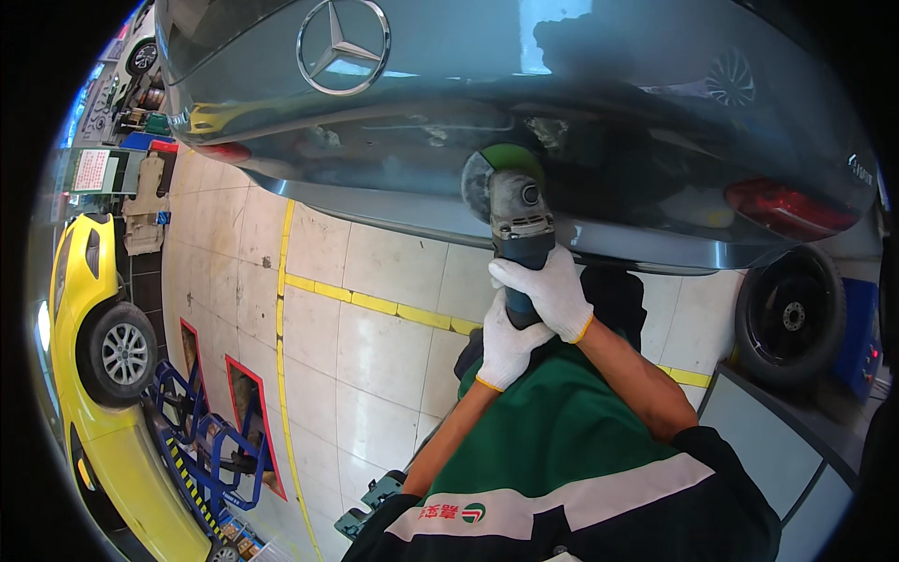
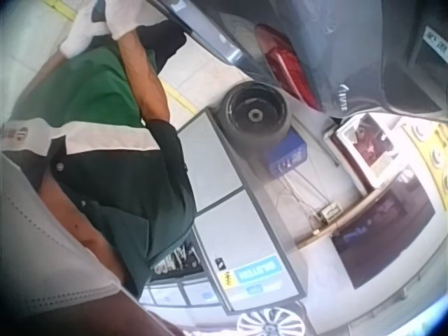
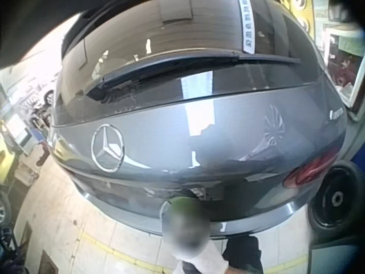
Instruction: The person uses an angle grinder to grind a damaged area on the rear bumper of a Mercedes-Benz. The person holds the tool with both hands and moves it across the surface, producing sparks. The task continues for the duration of the clip.
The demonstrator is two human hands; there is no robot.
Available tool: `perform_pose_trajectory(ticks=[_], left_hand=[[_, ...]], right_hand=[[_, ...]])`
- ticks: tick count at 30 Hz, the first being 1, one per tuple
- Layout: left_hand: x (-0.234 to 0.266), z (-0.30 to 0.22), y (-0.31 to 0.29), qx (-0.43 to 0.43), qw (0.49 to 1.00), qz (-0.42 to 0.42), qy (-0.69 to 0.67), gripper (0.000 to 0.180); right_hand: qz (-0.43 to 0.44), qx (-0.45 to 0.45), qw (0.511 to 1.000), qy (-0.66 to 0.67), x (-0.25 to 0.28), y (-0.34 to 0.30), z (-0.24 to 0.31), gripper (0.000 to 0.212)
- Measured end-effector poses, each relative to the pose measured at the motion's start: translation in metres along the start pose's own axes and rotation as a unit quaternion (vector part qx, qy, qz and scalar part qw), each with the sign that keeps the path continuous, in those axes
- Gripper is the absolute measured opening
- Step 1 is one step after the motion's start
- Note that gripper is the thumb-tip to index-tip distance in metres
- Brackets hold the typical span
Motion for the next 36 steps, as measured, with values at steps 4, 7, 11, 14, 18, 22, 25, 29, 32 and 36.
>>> perform_pose_trajectory(ticks=[4,7,11,14,18,22,25,29,32,36], left_hand=[[0.0,-0.002,0.001,0.005,1.0,0.01,0.021,0.065],[0.001,0.001,0.002,0.002,1.0,0.005,0.012,0.065],[0.002,0.0,0.001,0.002,1.0,0.004,0.001,0.066],[0.003,0.004,-0.002,0.011,1.0,0.003,0.003,0.067],[0.0,-0.005,0.0,0.004,1.0,0.006,0.012,0.069],[0.001,0.004,0.0,0.009,1.0,0.005,-0.009,0.069],[0.003,0.001,-0.001,0.017,1.0,-0.001,0.007,0.069],[0.003,0.003,-0.001,0.02,0.999,0.004,0.032,0.068],[0.002,0.003,-0.001,0.008,1.0,0.002,-0.003,0.063],[0.002,-0.003,-0.002,0.01,1.0,0.001,0.01,0.06]], right_hand=[[-0.005,0.012,1.0,-0.027,0.0,0.001,0.005,0.022],[-0.001,0.007,1.0,-0.028,0.0,0.002,0.003,0.024],[0.005,0.004,0.999,-0.033,-0.001,0.003,0.002,0.019],[-0.003,0.001,1.0,-0.018,-0.006,-0.002,0.006,0.018],[-0.013,0.018,1.0,-0.021,-0.002,-0.001,0.007,0.017],[0.001,0.019,1.0,-0.014,-0.002,0.0,0.002,0.017],[0.017,0.023,1.0,-0.014,-0.005,0.002,0.002,0.017],[0.013,0.008,1.0,-0.021,-0.003,0.001,0.002,0.018],[0.021,0.005,1.0,-0.02,-0.003,0.002,0.0,0.019],[0.015,0.011,1.0,-0.019,-0.002,0.002,-0.001,0.019]])
Point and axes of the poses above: each hand's wrist, its own y-axis towards the middle knuckle, its own x-axis out of the back of the hand, z = x × y, the point moved 7 cm from there along y, towards the middle knuckle, and after that the axes turned 14 degrees about z, right-handed, at the moved point
